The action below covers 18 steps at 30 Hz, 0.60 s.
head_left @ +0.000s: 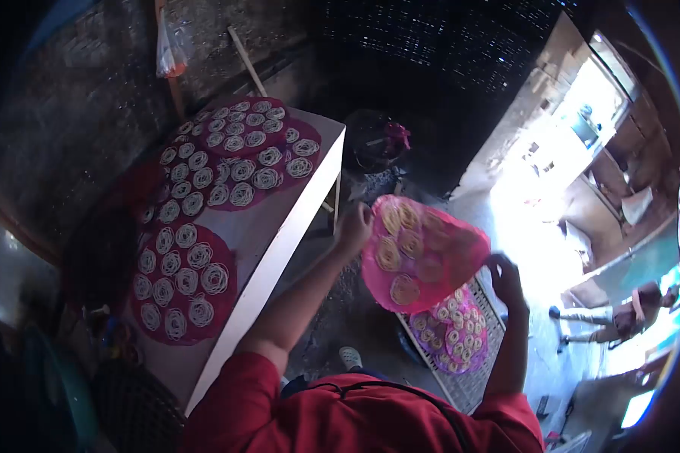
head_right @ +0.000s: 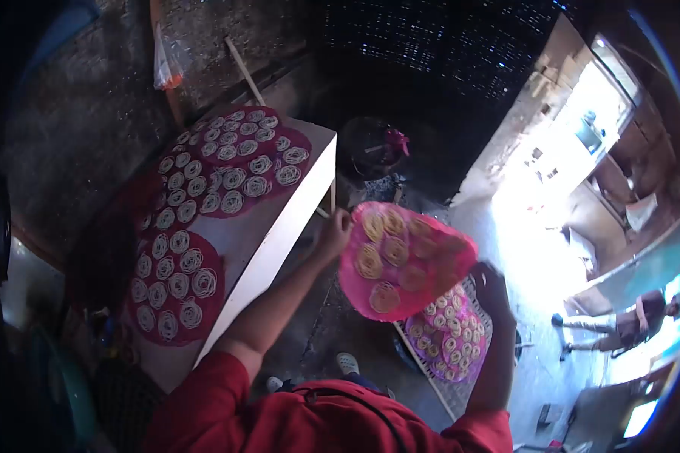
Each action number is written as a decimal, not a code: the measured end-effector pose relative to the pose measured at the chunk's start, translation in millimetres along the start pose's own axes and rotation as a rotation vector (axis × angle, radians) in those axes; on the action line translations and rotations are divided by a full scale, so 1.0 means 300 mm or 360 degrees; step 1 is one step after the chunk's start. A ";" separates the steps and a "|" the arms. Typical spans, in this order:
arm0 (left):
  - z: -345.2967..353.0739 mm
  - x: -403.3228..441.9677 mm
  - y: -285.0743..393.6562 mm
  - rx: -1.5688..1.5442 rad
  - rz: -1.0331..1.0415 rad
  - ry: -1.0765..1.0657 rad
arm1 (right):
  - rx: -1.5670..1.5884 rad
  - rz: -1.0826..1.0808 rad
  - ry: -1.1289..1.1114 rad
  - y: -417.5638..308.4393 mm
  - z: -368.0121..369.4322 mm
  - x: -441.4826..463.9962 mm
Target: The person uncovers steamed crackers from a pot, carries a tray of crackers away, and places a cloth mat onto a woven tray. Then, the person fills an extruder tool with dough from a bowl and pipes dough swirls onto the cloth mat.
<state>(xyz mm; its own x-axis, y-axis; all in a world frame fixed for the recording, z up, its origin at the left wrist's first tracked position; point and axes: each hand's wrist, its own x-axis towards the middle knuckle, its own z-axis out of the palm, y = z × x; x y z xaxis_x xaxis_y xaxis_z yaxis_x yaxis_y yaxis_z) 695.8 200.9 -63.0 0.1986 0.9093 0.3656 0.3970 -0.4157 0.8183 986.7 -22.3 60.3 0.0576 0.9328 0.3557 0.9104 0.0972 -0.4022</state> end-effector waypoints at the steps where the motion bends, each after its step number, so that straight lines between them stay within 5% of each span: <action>1: 0.094 -0.004 -0.015 -0.0018 -0.0158 -0.0020 | -0.0020 0.0062 0.0004 0.140 0.052 -0.052; 3: 0.260 -0.053 -0.114 0.0344 -0.0098 0.0226 | -0.0039 0.0132 -0.0018 0.363 0.176 -0.170; 5: 0.298 -0.162 -0.171 0.0597 -0.0372 -0.0046 | -0.0510 0.0202 -0.0205 0.762 0.408 -0.432; 6: 0.300 -0.231 -0.236 0.0387 -0.0523 -0.0346 | -0.0395 0.0630 -0.0402 0.782 0.475 -0.526; 7: 0.316 -0.345 -0.308 0.0330 -0.0497 -0.0381 | -0.0614 0.0367 -0.0333 0.795 0.548 -0.622; 8: 0.302 -0.471 -0.389 0.0273 -0.0421 -0.0586 | -0.0961 -0.0613 -0.0138 0.835 0.548 -0.710; 11: 0.126 -0.927 -0.549 0.0535 -0.0757 -0.1255 | -0.0356 -0.0589 -0.1280 0.759 0.872 -0.856; 13: -0.080 -1.242 -0.634 0.0780 -0.1409 -0.1608 | -0.0147 -0.0626 -0.1916 0.640 1.074 -0.831; 16: -0.375 -1.508 -0.555 0.1015 -0.1661 -0.1851 | -0.0100 -0.0957 -0.2404 0.457 1.375 -0.682; 18: -0.507 -1.588 -0.515 0.0958 -0.1850 -0.1921 | -0.0182 -0.1287 -0.2384 0.373 1.542 -0.506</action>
<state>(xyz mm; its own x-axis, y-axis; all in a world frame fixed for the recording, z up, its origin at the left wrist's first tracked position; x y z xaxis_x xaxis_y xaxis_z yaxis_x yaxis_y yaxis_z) 403.6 -165.4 -296.2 -0.0220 0.3101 -0.9504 0.9850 0.1695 0.0325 890.4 7.5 -429.0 -0.7456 0.1542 -0.6483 0.5381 0.7131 -0.4493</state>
